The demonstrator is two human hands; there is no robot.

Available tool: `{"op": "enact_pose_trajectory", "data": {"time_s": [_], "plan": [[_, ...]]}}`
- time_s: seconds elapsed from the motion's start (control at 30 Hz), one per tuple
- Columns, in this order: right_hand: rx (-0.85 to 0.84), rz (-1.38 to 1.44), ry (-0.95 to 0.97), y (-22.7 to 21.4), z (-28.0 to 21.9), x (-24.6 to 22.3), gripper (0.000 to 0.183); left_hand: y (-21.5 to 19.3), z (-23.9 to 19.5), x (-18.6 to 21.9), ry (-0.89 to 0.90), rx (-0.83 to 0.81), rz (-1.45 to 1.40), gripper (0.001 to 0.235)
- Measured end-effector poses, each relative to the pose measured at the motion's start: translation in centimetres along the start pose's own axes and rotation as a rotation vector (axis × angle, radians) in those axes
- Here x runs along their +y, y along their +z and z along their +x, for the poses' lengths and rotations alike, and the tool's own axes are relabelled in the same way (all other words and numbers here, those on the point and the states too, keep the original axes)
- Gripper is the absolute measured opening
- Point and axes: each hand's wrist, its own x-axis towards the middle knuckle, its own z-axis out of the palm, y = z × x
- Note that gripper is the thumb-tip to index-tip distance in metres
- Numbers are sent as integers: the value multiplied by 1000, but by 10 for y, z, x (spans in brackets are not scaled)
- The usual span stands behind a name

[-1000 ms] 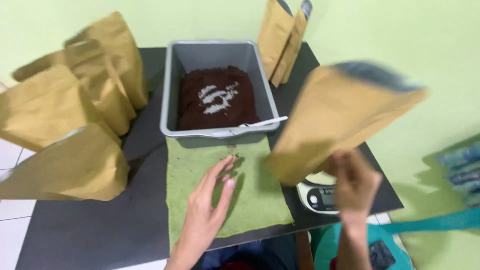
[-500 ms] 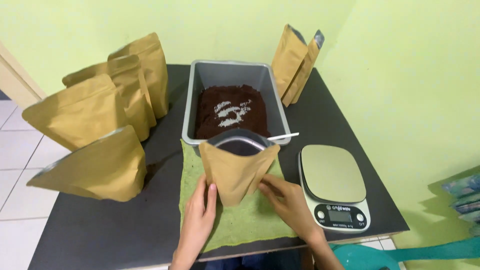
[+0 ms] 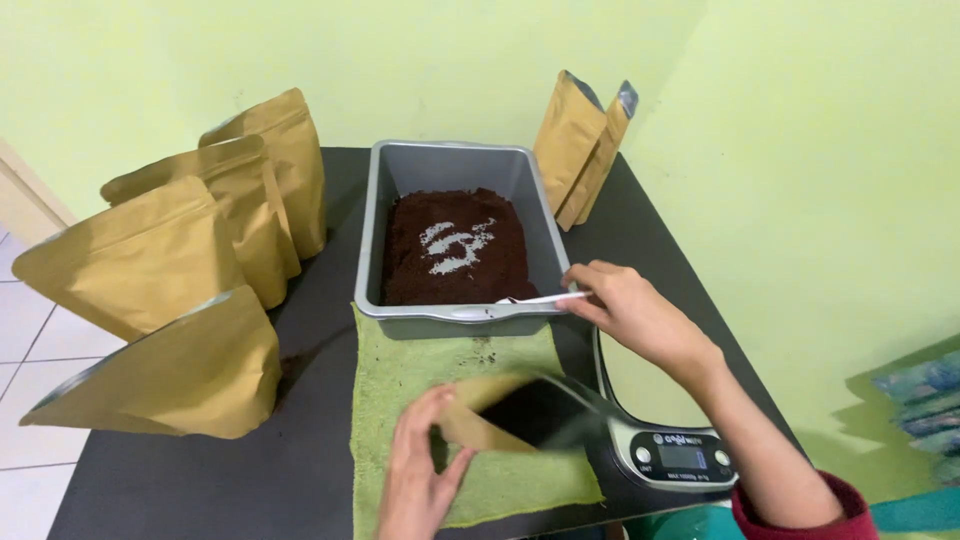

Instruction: Filling stand-up pouches with ground coffee using a spoon and weighing them on a digital scale for packaging.

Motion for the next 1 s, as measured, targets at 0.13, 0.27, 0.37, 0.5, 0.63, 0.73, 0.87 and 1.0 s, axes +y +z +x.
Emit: {"op": "enact_pose_trajectory", "data": {"time_s": [0.13,0.27,0.37,0.5,0.63,0.73,0.87,1.0], "plan": [[-169,-149,-98,-13,26,-22,20,-5,0,2,240,-26,67,66],[-260,-279,-43,-3,71,-27,26,-16,7,16,307,0,36,44],[-338,-449,-117,16,100,-20,13,-15,7,15,255,21,9,49],[-254,-486,-180,18,113,-8,18,-12,10,11,93,46,-64,72],[61,-665,-243,18,126,22,11,-11,11,12,27,59,-98,68],[190,-825,-237,39,147,49,11,-13,9,14,58,69,-89,68],[57,-792,-211,65,161,52,8,-3,2,1,106,18,-7,62],[41,-646,-133,82,167,50,8,-11,6,14,248,93,8,39]]}}
